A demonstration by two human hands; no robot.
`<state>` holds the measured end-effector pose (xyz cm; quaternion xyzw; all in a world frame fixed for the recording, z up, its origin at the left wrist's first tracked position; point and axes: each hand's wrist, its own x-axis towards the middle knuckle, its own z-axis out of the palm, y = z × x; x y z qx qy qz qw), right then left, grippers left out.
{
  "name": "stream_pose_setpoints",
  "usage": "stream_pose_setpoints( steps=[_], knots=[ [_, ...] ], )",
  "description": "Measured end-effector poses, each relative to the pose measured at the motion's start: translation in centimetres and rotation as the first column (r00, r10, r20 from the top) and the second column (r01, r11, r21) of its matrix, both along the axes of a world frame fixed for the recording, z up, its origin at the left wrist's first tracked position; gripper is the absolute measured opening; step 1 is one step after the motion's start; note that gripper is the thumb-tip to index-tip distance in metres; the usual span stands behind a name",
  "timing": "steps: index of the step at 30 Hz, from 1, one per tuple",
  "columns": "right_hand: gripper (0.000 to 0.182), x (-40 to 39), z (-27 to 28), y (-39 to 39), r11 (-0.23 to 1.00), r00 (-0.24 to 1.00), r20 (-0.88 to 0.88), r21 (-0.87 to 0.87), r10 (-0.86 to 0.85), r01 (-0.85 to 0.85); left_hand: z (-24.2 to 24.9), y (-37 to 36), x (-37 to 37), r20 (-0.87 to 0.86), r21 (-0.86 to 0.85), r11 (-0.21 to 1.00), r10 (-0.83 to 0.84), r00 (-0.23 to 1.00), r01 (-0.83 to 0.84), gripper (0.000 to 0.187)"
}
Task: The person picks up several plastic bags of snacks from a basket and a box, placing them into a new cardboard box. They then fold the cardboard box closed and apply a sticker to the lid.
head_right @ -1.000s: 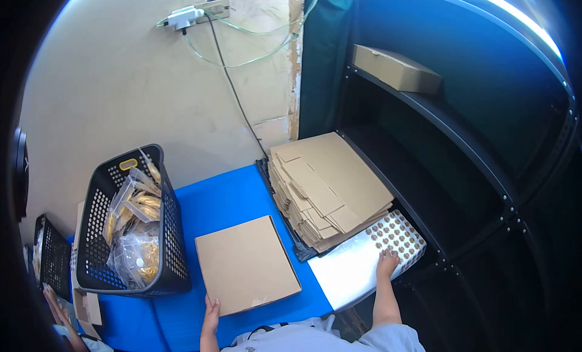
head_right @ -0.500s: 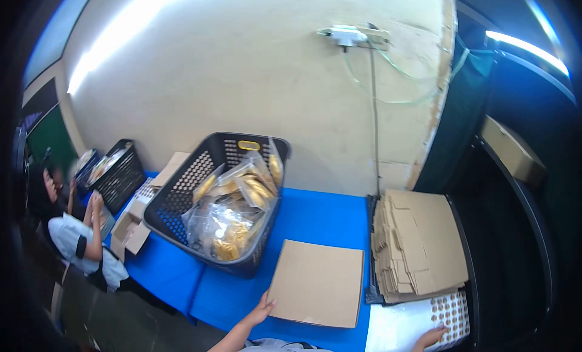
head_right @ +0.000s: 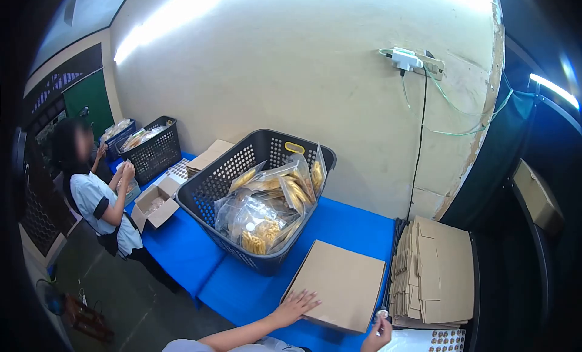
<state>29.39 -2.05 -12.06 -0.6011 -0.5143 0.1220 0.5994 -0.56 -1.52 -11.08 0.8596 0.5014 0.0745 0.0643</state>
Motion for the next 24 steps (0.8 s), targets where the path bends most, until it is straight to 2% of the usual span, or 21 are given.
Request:
stream_pose_setpoints(
  steps=[2,4,5,8,9,13,15,16,18,19,21,22,24],
  knots=[
    [0.017,-3.3,2.8,-0.2,1.000,0.994,0.106,0.006,0.023,-0.024,-0.1,0.9,0.8,0.012,0.026,0.998,0.062,0.998,-0.062,0.084],
    [0.017,-5.7,3.2,0.0,0.992,0.998,-0.002,0.106,0.067,-0.066,-0.4,1.7,1.6,0.028,0.047,0.995,0.090,0.996,-0.091,0.083],
    [0.019,-5.9,3.6,-1.0,0.958,0.965,-0.222,-0.214,0.141,-0.190,-0.5,1.3,1.9,0.044,0.055,0.991,0.121,0.992,-0.123,0.083],
    [0.011,-7.2,3.2,-1.5,0.955,0.933,-0.292,-0.143,0.209,-0.259,-0.3,1.2,2.1,0.048,0.053,0.991,0.124,0.991,-0.127,0.082],
    [0.013,-7.0,0.4,-0.9,0.945,0.911,-0.325,-0.118,0.253,-0.304,-0.3,1.3,2.1,0.046,0.050,0.991,0.122,0.992,-0.124,0.082],
    [0.010,-7.5,-0.6,-1.2,0.949,0.872,-0.443,-0.123,0.209,-0.290,-0.7,1.1,2.1,0.084,0.029,0.993,0.115,0.990,-0.118,0.078],
    [0.016,-7.0,-2.2,-0.9,0.930,0.807,-0.583,-0.239,0.093,-0.279,-0.6,1.0,2.0,0.105,0.031,0.992,0.117,0.987,-0.121,0.076],
    [0.016,-6.9,-2.6,-0.7,0.930,0.808,-0.583,-0.241,0.090,-0.278,-0.3,1.0,1.9,0.126,0.000,0.994,0.111,0.986,-0.112,0.076],
    [0.017,-6.6,-3.2,-0.4,0.910,0.670,-0.741,-0.307,-0.044,-0.280,-0.3,1.2,1.8,0.152,-0.037,0.995,0.102,0.983,-0.098,0.076],
    [0.017,-6.4,-3.6,-0.2,0.909,0.674,-0.737,-0.314,-0.051,-0.275,-0.5,1.4,1.7,0.131,-0.035,0.995,0.097,0.987,-0.093,0.076],
    [0.018,-6.3,-4.3,0.3,0.901,0.507,-0.858,-0.279,-0.078,-0.332,-0.7,1.4,1.7,0.110,-0.037,0.996,0.087,0.990,-0.084,0.077],
    [0.018,-6.2,-4.6,0.5,0.902,0.508,-0.858,-0.280,-0.080,-0.330,-0.5,1.4,1.7,0.111,-0.052,0.995,0.091,0.990,-0.086,0.078],
    [0.021,-6.1,-4.8,0.7,0.885,0.402,-0.905,-0.294,-0.136,-0.361,-0.3,1.4,1.7,0.114,-0.068,0.994,0.097,0.989,-0.089,0.078]
  ],
)
